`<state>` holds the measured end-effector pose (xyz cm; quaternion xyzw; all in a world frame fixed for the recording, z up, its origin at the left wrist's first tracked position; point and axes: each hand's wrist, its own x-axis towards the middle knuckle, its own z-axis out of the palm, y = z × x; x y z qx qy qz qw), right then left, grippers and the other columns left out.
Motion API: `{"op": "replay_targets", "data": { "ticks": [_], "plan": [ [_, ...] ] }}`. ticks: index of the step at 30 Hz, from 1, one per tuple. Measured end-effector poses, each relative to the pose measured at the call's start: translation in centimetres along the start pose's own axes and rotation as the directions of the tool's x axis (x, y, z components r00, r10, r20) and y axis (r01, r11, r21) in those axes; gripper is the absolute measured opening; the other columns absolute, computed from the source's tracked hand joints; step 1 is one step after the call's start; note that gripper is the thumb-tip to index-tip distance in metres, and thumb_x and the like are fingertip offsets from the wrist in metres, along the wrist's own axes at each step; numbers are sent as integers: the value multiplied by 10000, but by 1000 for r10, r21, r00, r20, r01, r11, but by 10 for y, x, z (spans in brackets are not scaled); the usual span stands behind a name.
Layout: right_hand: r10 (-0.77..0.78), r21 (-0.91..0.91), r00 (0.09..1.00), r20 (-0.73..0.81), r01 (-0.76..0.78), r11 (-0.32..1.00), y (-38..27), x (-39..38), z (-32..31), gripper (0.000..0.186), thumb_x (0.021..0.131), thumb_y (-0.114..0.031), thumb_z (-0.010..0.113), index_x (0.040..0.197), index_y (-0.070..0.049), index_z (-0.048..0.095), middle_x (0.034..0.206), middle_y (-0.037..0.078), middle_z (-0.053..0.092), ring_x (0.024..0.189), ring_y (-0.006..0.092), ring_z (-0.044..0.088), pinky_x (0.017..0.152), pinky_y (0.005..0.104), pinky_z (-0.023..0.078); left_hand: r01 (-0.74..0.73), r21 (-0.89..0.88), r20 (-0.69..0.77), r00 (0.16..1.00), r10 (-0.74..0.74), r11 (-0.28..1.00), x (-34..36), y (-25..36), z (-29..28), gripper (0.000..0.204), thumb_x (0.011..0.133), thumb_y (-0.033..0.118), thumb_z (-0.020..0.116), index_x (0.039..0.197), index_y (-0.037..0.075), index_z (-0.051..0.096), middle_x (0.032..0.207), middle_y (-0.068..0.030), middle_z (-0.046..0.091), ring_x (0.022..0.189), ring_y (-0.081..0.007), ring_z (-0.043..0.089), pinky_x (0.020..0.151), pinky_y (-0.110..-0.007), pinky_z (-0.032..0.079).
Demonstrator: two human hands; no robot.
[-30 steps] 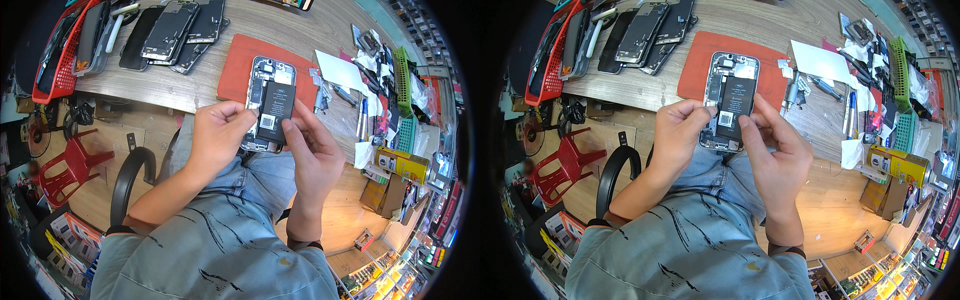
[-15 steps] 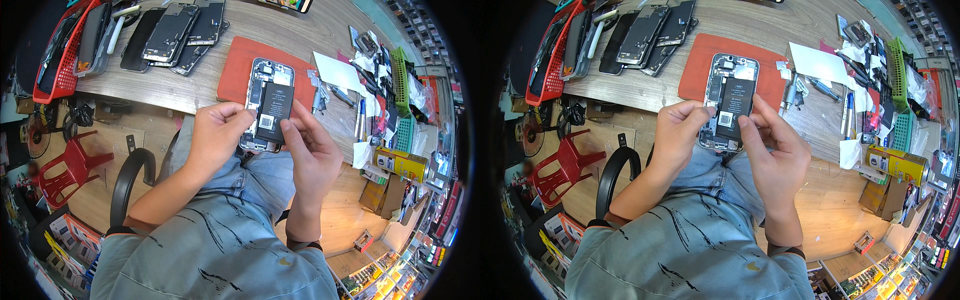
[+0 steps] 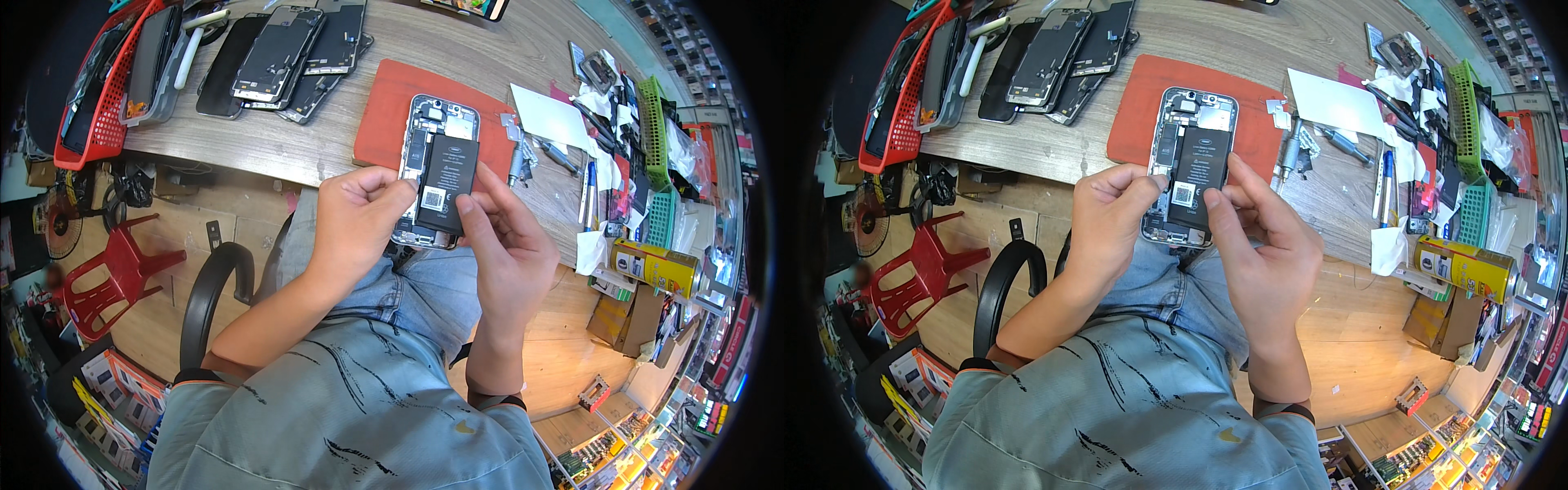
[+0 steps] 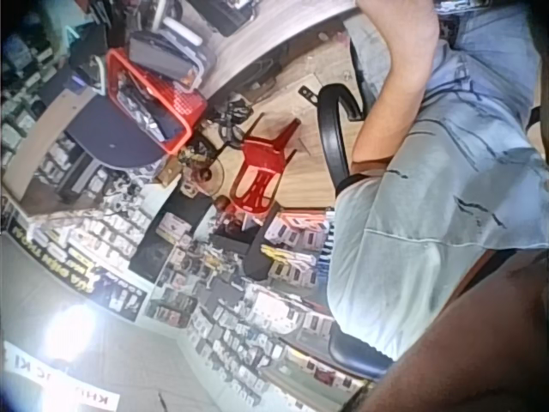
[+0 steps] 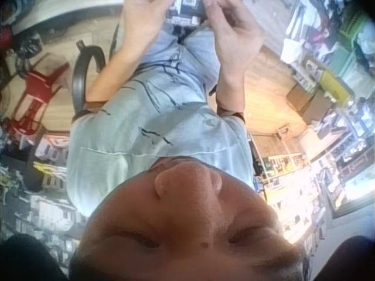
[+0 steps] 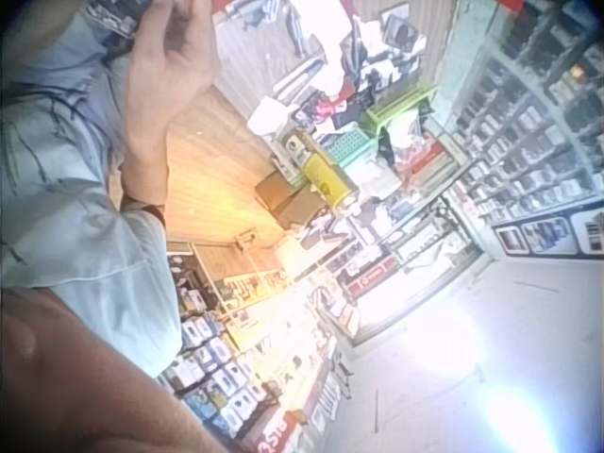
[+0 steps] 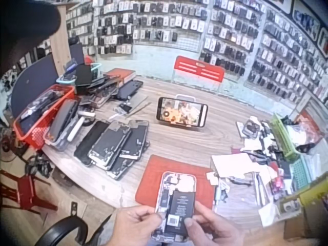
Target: The person removes the back cover of a smartphone, disconnects the battery, and replaces it with a new one. The person then reconnects the battery, closes the back cover, and tests the device by turning it on. The process is repeated on a second smartphone.
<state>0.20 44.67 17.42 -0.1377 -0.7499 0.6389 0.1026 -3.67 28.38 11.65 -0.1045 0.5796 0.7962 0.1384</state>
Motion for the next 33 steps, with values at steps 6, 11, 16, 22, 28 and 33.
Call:
{"op": "replay_targets", "data": {
  "ticks": [6,11,16,22,28,33],
  "plan": [
    [8,3,1000,-4,-8,1000,0,0,1,413,965,25,802,1373,35,734,988,64,792,812,53,692,713,214,567,25,-106,73,997,-17,994,0,6,1,192,1044,83,692,950,-68,764,840,-112,770,650,-131,715,519,-299,592],
    [-3,8,1000,-2,3,1000,1,-1,1,414,966,25,803,1373,41,731,989,66,791,812,57,692,714,216,568,40,-126,80,996,-30,991,-2,11,4,210,1057,102,696,953,-67,765,835,-112,769,649,-131,719,503,-300,593],
    [-11,-13,1000,6,11,1000,1,-1,-1,414,963,20,809,1370,46,731,990,70,792,811,63,695,710,222,570,-36,-46,43,998,38,998,-1,6,4,202,1056,110,706,971,-59,776,839,-98,773,645,-113,706,497,-274,555],
    [-40,-36,999,1,40,999,4,-2,1,410,957,10,819,1360,34,743,986,81,797,826,76,707,725,235,582,48,-90,61,997,-42,995,-5,14,5,205,1058,120,709,990,-60,781,834,-90,774,643,-90,690,515,-256,540],
    [-135,-148,991,-20,130,980,5,-4,3,401,944,8,825,1336,46,751,954,114,804,812,105,744,716,270,609,38,-98,56,998,-33,994,-5,14,6,213,1058,131,718,995,-62,781,839,-91,776,640,-90,690,509,-259,539],
    [-145,-174,989,-28,138,975,2,-3,5,380,935,18,822,1309,52,763,940,129,804,802,115,753,710,271,612,23,-101,55,998,-17,995,-4,11,5,208,1056,132,724,998,-59,783,853,-90,780,666,-83,693,533,-250,542]
  ]
}}
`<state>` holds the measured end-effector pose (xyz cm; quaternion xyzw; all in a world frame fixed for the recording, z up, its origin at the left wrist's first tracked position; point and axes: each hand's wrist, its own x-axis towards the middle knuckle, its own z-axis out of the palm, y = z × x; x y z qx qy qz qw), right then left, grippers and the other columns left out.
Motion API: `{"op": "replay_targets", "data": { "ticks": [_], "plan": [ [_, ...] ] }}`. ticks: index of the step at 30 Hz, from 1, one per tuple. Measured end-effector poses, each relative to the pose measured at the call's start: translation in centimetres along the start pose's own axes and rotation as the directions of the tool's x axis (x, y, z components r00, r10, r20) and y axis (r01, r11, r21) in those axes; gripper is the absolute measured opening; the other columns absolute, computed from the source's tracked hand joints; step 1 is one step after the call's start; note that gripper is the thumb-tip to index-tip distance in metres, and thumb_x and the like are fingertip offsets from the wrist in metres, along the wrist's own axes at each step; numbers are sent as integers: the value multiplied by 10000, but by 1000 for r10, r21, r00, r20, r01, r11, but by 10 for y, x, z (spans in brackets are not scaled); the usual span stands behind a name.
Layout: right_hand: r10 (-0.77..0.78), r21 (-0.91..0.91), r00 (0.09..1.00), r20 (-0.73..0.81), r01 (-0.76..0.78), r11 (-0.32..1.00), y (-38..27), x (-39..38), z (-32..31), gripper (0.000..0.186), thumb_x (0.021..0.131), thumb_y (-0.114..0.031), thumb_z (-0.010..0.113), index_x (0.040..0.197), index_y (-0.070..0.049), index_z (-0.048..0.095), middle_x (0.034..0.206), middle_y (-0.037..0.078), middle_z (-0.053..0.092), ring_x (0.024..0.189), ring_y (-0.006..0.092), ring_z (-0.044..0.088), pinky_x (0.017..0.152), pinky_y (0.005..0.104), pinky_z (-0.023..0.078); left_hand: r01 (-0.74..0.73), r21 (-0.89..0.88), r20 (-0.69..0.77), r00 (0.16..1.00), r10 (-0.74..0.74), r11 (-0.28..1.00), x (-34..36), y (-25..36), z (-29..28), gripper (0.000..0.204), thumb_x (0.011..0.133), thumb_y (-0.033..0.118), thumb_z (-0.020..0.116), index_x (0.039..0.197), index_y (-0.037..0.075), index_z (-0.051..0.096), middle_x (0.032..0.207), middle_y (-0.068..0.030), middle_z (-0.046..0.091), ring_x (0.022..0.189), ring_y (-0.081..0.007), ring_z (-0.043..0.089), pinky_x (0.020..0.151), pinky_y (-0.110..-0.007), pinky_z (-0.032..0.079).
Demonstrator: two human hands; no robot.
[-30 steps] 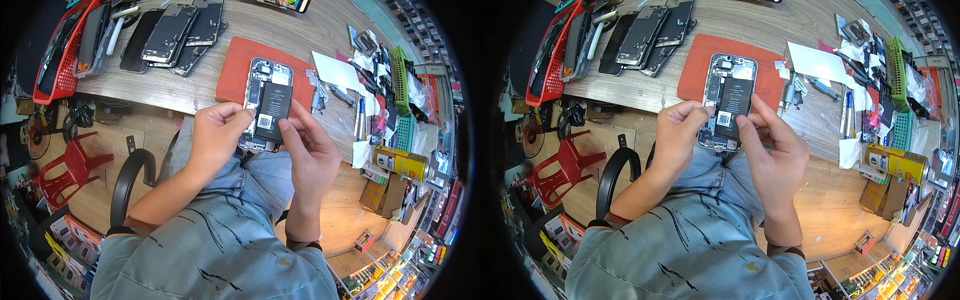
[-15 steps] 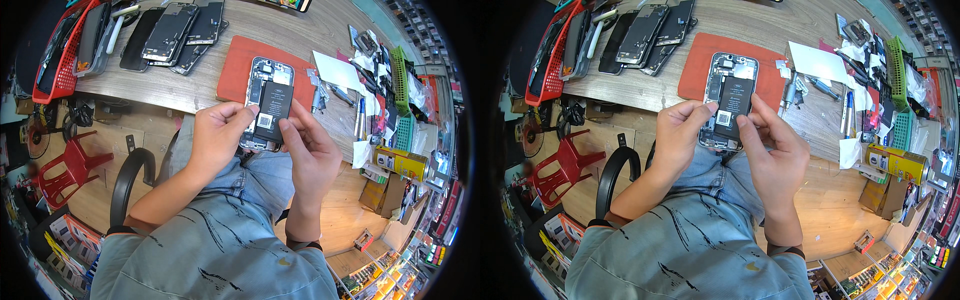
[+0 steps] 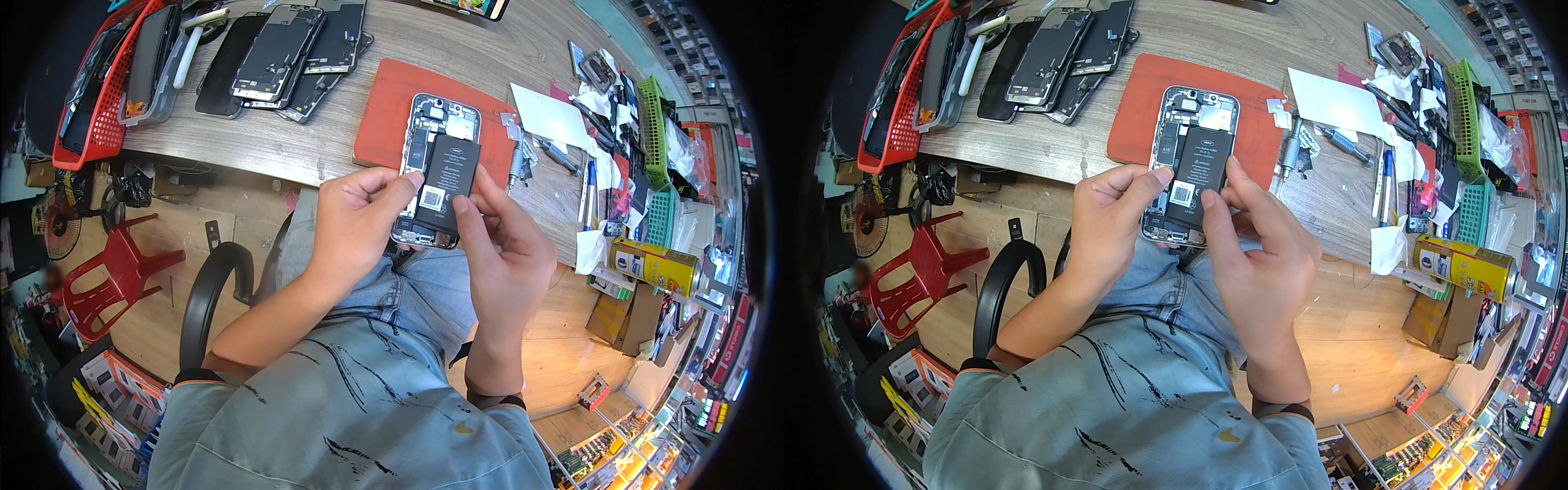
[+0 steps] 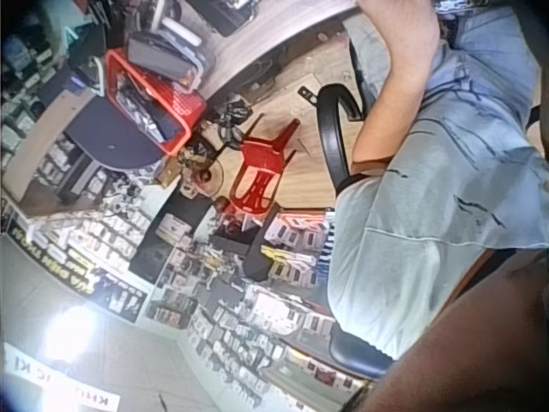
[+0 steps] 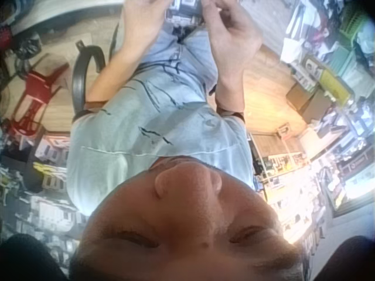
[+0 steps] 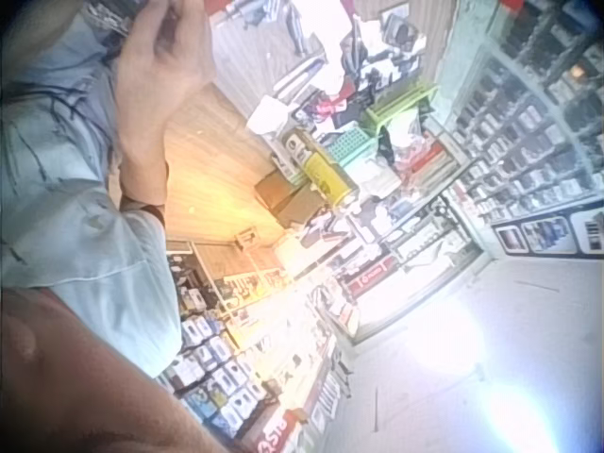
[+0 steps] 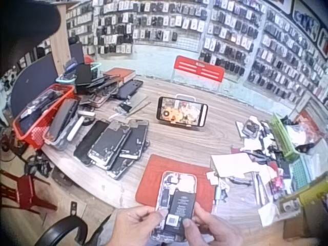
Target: The person removes the back cover of a smartphone, disconnects the battery, and replaces it with a new one. The person then reconnects the battery, closes the back cover, and tests the device by turning it on. The process is repeated on a second smartphone.
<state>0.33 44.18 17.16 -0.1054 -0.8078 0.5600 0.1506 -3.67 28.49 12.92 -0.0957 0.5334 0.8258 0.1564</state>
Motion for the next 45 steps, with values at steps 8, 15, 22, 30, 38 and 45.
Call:
{"op": "replay_targets", "data": {
  "ticks": [8,15,22,30,38,45],
  "plan": [
    [1,4,1000,6,-1,1000,-1,2,1,365,933,18,820,1291,62,766,939,135,804,796,118,750,700,275,611,-18,1,-19,1000,18,1000,-2,2,5,244,1068,154,718,1000,-73,780,756,-44,739,592,-48,637,498,-235,489],
    [-98,-146,994,54,105,984,-11,4,-1,351,941,31,800,1288,66,765,909,126,779,738,120,737,663,271,599,17,-5,1,1000,-17,1000,-1,3,2,219,1063,139,719,1008,-63,782,829,-72,770,651,-71,680,536,-245,536],
    [-144,-212,987,73,157,965,-21,2,2,369,951,49,779,1319,59,752,918,121,753,696,121,736,598,267,586,5,5,14,1000,-5,1000,-1,3,0,200,1059,126,722,1015,-57,789,867,-78,787,703,-71,697,602,-233,547],
    [-164,-219,983,84,178,959,-19,2,2,384,943,48,791,1324,57,749,942,123,744,718,127,727,609,278,597,-3,25,14,1000,2,1000,0,2,-1,194,1059,117,720,1018,-59,791,872,-71,789,726,-63,695,637,-228,542],
    [-134,-181,988,82,147,972,-21,1,3,376,943,44,793,1315,77,743,958,135,738,734,133,725,600,283,603,-13,-8,7,1000,13,1000,0,2,2,237,1068,146,719,996,-70,783,795,-34,748,662,-38,649,560,-232,509],
    [-83,-146,993,81,94,985,-21,0,2,363,952,41,787,1309,84,743,996,137,743,752,134,736,614,278,618,0,4,20,1000,0,1000,0,3,-1,187,1055,112,726,1025,-60,794,887,-63,790,746,-57,691,649,-229,540]
  ]
}}
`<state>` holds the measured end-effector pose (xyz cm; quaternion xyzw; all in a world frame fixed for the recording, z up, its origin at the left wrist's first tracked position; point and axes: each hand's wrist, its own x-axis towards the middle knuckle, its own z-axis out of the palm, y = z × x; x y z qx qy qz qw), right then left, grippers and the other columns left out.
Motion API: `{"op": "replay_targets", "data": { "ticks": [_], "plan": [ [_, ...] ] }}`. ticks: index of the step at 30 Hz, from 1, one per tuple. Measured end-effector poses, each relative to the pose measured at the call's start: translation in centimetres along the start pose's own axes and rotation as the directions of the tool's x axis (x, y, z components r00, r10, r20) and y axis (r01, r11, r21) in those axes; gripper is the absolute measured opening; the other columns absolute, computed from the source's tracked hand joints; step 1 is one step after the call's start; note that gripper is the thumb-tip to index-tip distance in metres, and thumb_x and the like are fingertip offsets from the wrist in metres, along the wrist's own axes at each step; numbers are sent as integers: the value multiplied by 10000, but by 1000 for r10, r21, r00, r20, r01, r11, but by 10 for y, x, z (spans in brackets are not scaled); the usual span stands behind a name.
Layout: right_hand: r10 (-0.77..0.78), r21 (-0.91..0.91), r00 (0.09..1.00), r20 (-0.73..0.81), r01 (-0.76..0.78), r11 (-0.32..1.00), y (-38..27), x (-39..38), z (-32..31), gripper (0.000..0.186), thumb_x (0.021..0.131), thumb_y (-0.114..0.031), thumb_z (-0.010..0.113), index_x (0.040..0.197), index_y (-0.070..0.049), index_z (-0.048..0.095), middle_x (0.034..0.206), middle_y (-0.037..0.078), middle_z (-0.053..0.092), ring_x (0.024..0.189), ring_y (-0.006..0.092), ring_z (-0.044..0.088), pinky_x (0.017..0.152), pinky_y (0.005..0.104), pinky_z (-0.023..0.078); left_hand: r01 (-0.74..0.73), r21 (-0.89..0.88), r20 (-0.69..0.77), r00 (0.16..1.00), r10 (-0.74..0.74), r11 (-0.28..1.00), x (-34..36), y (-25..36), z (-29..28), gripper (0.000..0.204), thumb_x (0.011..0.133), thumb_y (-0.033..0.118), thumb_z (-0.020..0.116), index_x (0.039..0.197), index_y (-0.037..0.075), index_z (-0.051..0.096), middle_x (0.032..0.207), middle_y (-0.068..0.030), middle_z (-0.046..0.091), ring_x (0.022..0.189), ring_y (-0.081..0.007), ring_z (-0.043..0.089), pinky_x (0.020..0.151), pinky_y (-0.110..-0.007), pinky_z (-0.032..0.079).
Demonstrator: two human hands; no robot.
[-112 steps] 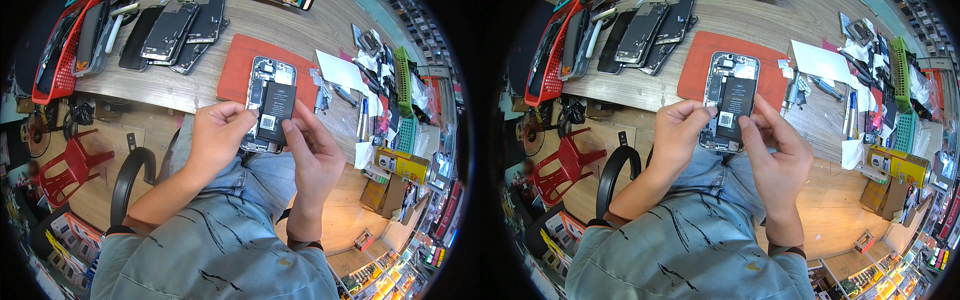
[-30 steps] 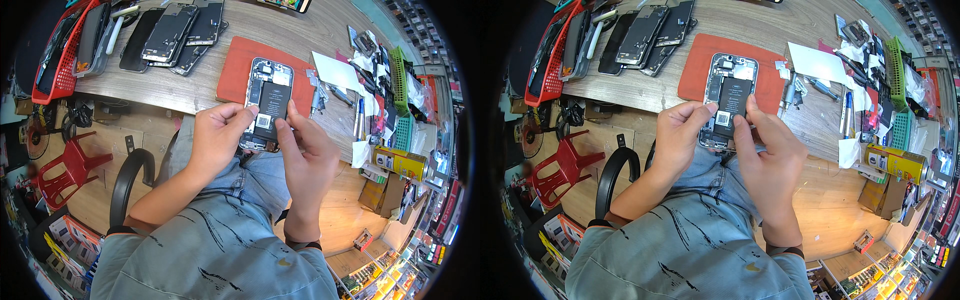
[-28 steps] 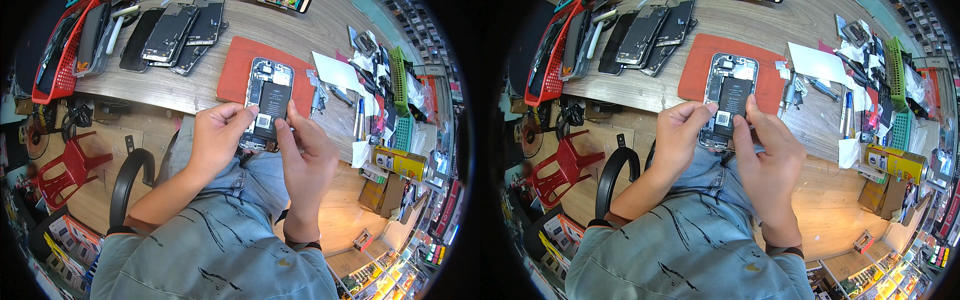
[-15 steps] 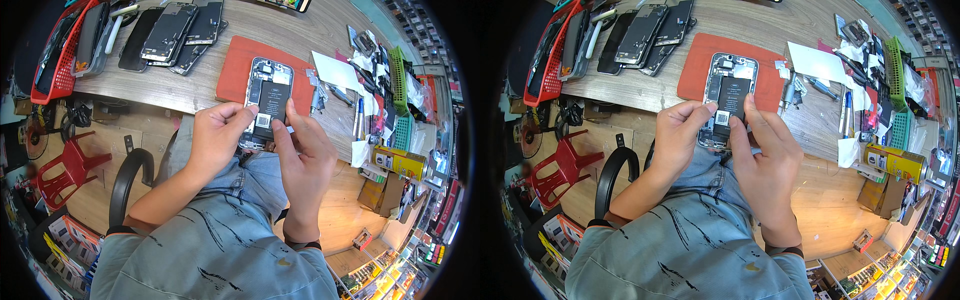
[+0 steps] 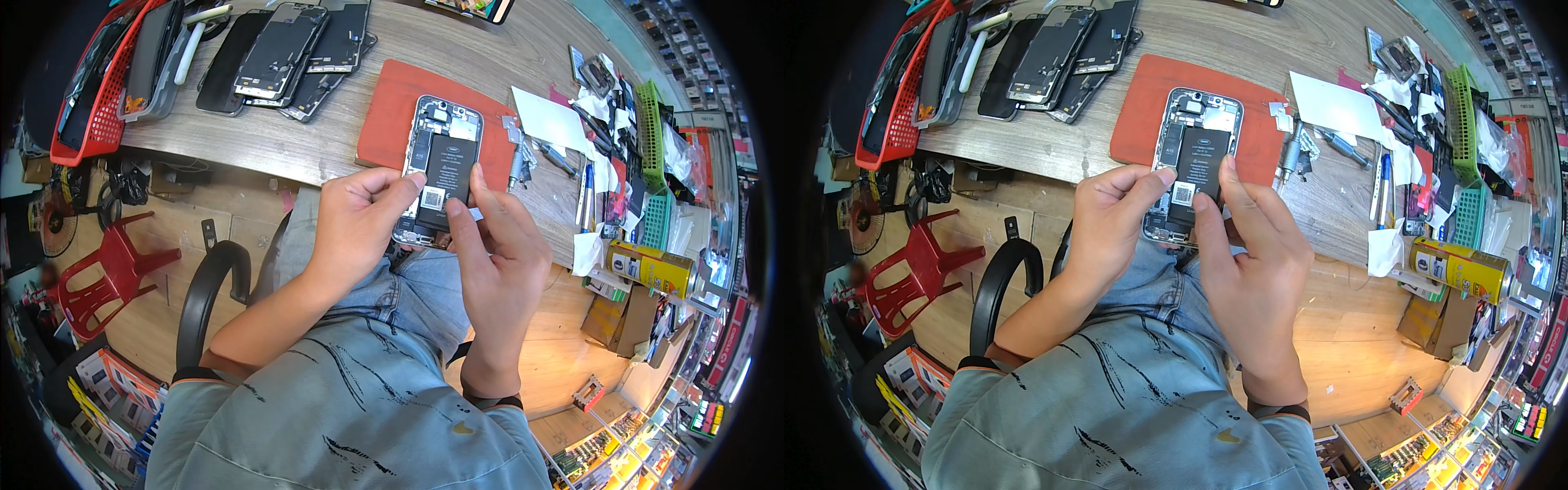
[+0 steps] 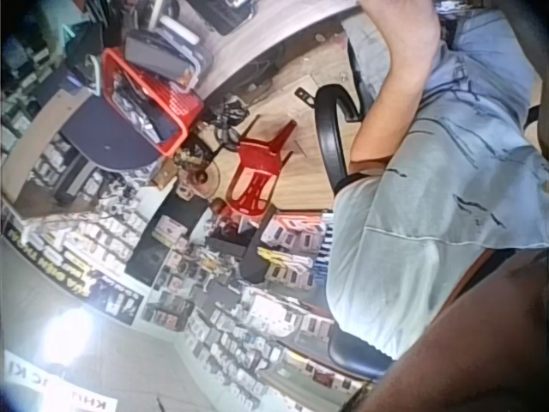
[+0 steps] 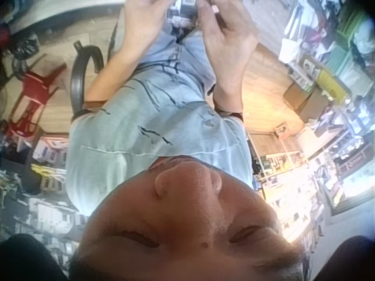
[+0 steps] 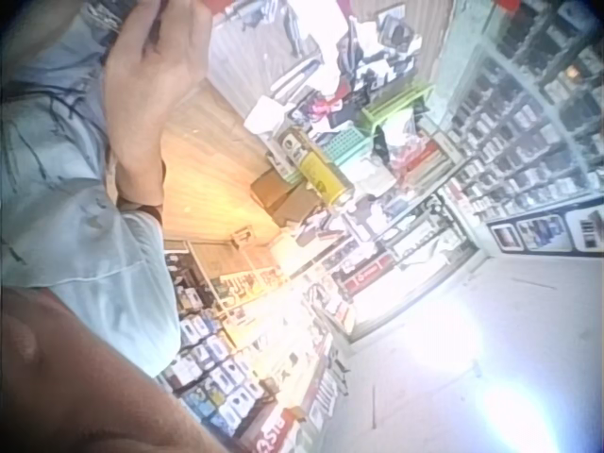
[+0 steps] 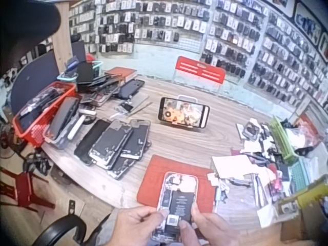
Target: The person removes the back cover of a smartphone, disconnects the battery, and replaces it with a new one. The person then reconnects the battery, closes the back cover, and tests the device by turning it on. The process is repeated on a second smartphone.
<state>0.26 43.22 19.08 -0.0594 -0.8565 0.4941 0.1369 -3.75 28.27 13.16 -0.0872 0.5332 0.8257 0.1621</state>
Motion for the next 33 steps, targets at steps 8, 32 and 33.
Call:
{"op": "replay_targets", "data": {
  "ticks": [8,32,33],
  "plan": [
    [23,-10,1000,0,-23,1000,9,3,-6,331,986,16,760,1317,0,782,1086,58,611,768,66,612,567,217,496,-17,-3,-2,1000,17,1000,0,-1,2,208,1061,126,723,1020,-67,790,852,-61,779,715,-53,681,621,-233,530],
    [64,102,997,43,-68,992,29,-2,-5,313,1015,3,745,1326,-5,781,1068,8,559,779,26,505,609,189,398,15,11,7,1000,-16,1000,-2,4,2,213,1055,129,731,1048,-73,798,892,-83,796,750,-70,709,657,-232,556],
    [64,101,997,40,-67,993,29,-2,-5,313,1015,3,746,1325,-4,781,1067,9,560,780,27,506,608,190,400,4,20,2,1000,-4,1000,-1,2,2,211,1055,126,731,1049,-73,799,895,-82,797,758,-68,708,666,-231,553]
  ]
}}
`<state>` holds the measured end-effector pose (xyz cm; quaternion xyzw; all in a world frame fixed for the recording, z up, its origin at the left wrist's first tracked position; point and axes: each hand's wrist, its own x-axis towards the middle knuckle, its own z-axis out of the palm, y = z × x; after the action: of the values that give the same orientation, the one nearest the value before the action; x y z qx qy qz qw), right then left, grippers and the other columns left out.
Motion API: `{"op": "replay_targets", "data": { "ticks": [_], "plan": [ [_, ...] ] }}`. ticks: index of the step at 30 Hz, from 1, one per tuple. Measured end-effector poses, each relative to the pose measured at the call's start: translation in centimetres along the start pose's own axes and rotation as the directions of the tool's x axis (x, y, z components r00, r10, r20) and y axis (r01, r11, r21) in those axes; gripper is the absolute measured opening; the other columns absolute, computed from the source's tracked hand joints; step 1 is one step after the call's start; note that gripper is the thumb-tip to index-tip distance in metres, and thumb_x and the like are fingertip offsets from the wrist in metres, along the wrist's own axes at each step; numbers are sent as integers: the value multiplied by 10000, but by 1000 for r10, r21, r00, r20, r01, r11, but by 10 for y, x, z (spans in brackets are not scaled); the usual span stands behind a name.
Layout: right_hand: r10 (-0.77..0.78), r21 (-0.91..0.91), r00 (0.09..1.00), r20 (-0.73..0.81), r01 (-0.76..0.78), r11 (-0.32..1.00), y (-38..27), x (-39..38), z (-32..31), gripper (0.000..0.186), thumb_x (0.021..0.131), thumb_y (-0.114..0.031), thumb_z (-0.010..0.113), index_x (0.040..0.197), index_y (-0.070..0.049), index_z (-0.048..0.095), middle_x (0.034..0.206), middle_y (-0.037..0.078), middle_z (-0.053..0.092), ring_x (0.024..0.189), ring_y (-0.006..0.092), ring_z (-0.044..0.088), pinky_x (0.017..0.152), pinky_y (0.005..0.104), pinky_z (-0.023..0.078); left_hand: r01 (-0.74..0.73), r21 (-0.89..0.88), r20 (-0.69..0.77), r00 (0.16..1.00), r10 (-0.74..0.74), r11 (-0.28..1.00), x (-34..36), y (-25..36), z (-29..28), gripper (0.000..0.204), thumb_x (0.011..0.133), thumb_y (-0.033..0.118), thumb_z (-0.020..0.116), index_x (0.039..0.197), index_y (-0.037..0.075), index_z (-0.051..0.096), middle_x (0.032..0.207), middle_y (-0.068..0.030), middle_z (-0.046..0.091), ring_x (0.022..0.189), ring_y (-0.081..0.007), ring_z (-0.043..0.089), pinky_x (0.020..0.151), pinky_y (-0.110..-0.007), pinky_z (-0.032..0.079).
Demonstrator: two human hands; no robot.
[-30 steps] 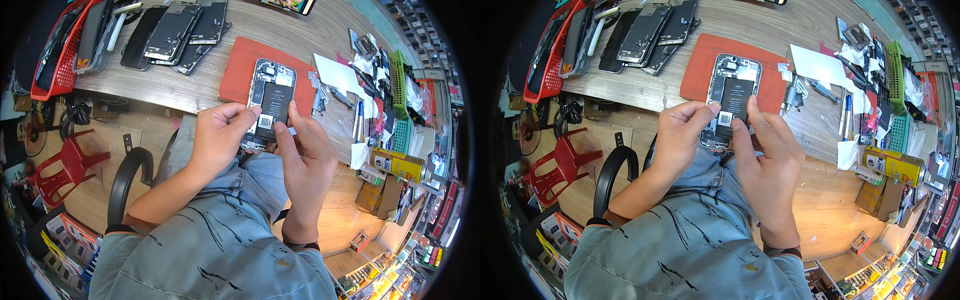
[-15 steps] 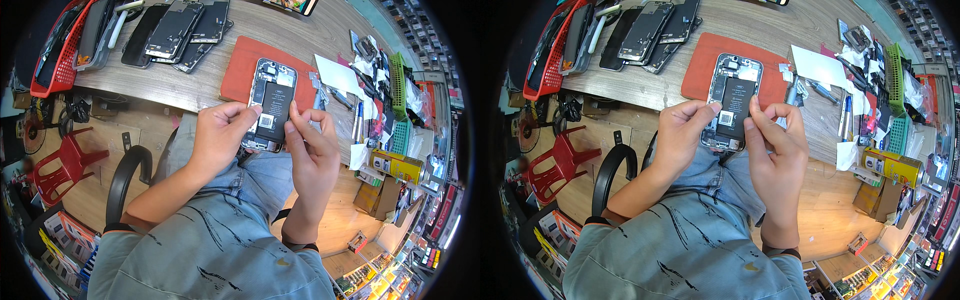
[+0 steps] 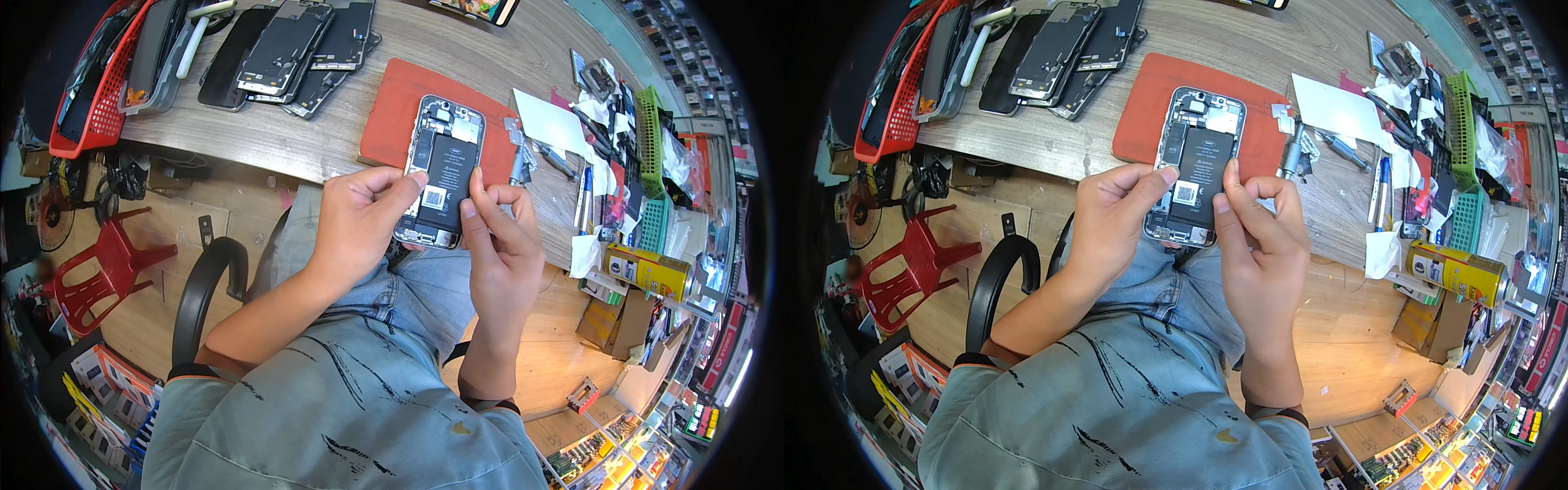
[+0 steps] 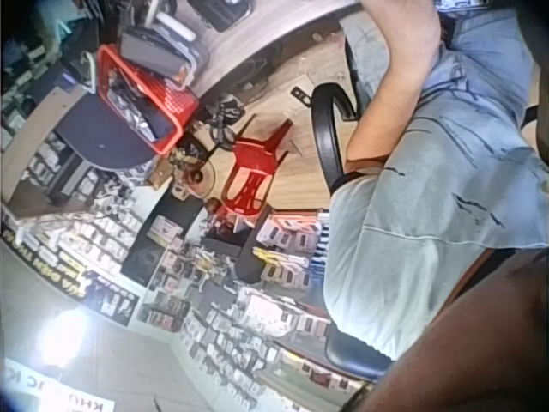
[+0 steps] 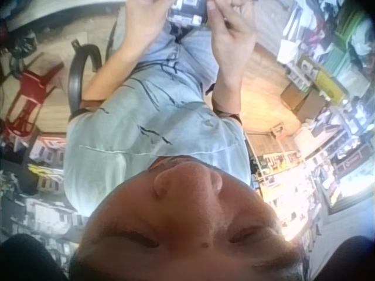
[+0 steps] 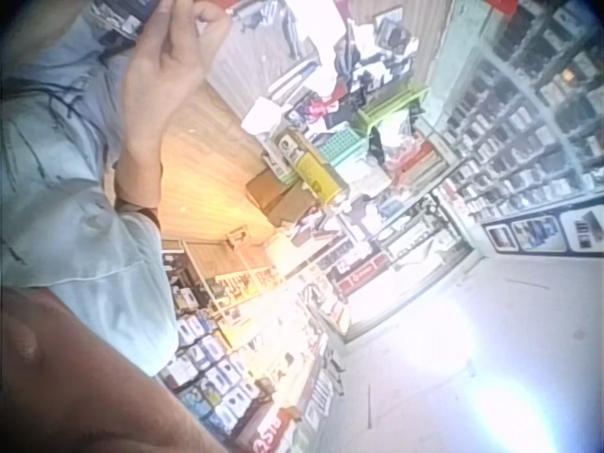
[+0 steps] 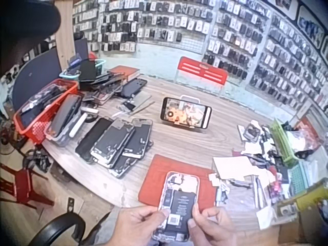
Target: The person removes the back cover of a smartphone, disconnects the battery, and replaces it with a new one. The person then reconnects the battery, closes the back cover, and tests the device by turning it on. The process is repeated on a second smartphone.
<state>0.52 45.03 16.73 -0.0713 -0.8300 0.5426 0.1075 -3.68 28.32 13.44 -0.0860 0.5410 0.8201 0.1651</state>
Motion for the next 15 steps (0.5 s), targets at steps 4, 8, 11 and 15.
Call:
{"op": "replay_targets", "data": {
  "ticks": [4,8,11,15],
  "plan": [
    [-24,-18,1000,-12,24,1000,1,-1,1,311,1016,2,745,1324,-3,781,1066,12,564,780,30,509,601,194,401,-20,-24,-8,1000,20,1000,0,-1,1,204,1053,119,732,1055,-73,801,908,-77,798,780,-63,704,690,-228,545],
    [-39,-48,999,-5,39,998,-3,0,2,323,1000,28,751,1320,0,782,1065,18,561,779,37,528,604,204,434,-11,-41,-7,1000,11,999,0,-2,1,199,1050,114,734,1058,-72,804,911,-76,799,779,-61,702,692,-224,543],
    [-45,-26,999,-5,45,999,-4,1,5,335,982,54,758,1313,3,781,1067,28,556,783,41,562,620,199,471,-20,-34,-12,1000,19,999,1,-2,1,197,1048,111,734,1058,-73,803,912,-78,800,774,-62,701,689,-225,543],
    [48,136,999,-25,-44,990,-3,1,8,344,977,69,758,1315,10,733,1068,40,546,802,44,609,640,182,504,-2,-64,0,1000,2,998,1,-2,0,195,1051,110,727,1053,-72,796,898,-85,797,738,-74,705,641,-236,551]
  ]
}}
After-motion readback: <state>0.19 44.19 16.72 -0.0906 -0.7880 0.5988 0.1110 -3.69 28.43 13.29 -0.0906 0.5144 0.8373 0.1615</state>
